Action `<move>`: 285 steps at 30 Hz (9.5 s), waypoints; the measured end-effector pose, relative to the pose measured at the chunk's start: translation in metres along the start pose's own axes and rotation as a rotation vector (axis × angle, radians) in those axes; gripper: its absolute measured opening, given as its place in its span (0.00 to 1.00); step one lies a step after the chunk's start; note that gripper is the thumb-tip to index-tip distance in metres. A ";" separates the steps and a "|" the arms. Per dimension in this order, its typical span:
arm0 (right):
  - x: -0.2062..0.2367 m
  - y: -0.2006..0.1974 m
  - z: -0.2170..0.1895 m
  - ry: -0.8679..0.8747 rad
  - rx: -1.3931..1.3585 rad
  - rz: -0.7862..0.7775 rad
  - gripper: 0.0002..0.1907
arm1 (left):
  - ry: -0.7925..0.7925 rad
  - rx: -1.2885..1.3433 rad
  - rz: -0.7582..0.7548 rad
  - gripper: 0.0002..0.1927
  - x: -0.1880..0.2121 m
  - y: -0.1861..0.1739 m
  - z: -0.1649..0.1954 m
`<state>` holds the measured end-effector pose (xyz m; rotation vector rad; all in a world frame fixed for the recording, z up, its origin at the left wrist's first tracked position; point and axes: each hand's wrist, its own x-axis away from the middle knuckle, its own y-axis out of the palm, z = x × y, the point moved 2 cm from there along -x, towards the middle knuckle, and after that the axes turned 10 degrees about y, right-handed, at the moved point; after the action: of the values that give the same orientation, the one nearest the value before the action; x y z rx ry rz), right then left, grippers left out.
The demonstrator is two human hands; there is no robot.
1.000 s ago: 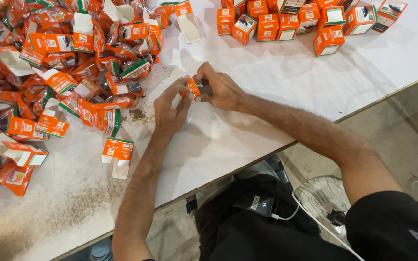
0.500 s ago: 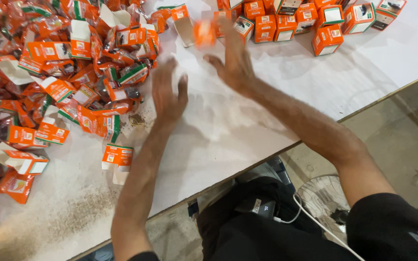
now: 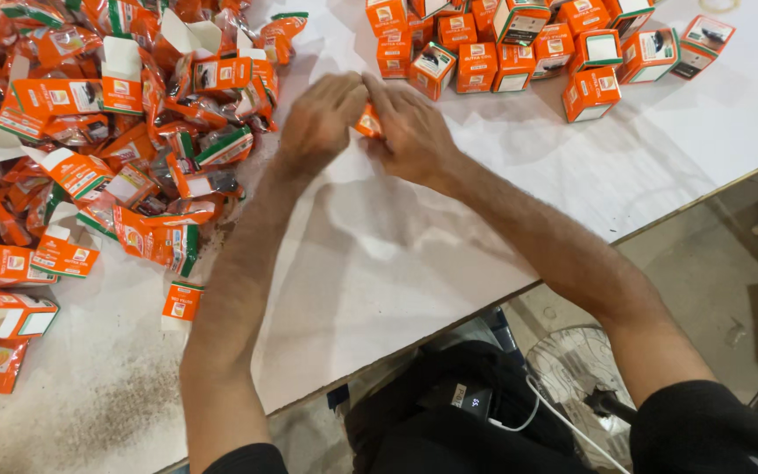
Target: The person picks plastic-wrapped items one at a time from a pile on the table, inserts each into a small orange carton, folds the carton flaps closed, and places the finished box onto a growing stack of packed boxes at the far side of the table.
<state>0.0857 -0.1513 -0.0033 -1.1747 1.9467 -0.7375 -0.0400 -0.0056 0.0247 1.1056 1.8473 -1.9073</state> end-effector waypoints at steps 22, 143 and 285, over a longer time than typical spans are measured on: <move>0.020 0.002 -0.013 0.202 -0.547 -0.192 0.25 | -0.253 -0.162 0.468 0.21 0.006 -0.064 0.081; 0.025 0.017 -0.029 -0.085 -0.374 -0.123 0.31 | -0.411 -0.290 0.060 0.07 0.040 -0.034 0.110; 0.034 0.013 -0.044 -0.146 -0.377 -0.099 0.26 | -1.146 1.008 0.502 0.07 0.084 0.001 0.053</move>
<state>0.0326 -0.1727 0.0020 -1.5129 1.9659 -0.3268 -0.1134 -0.0291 -0.0374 0.3303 -0.0214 -2.3075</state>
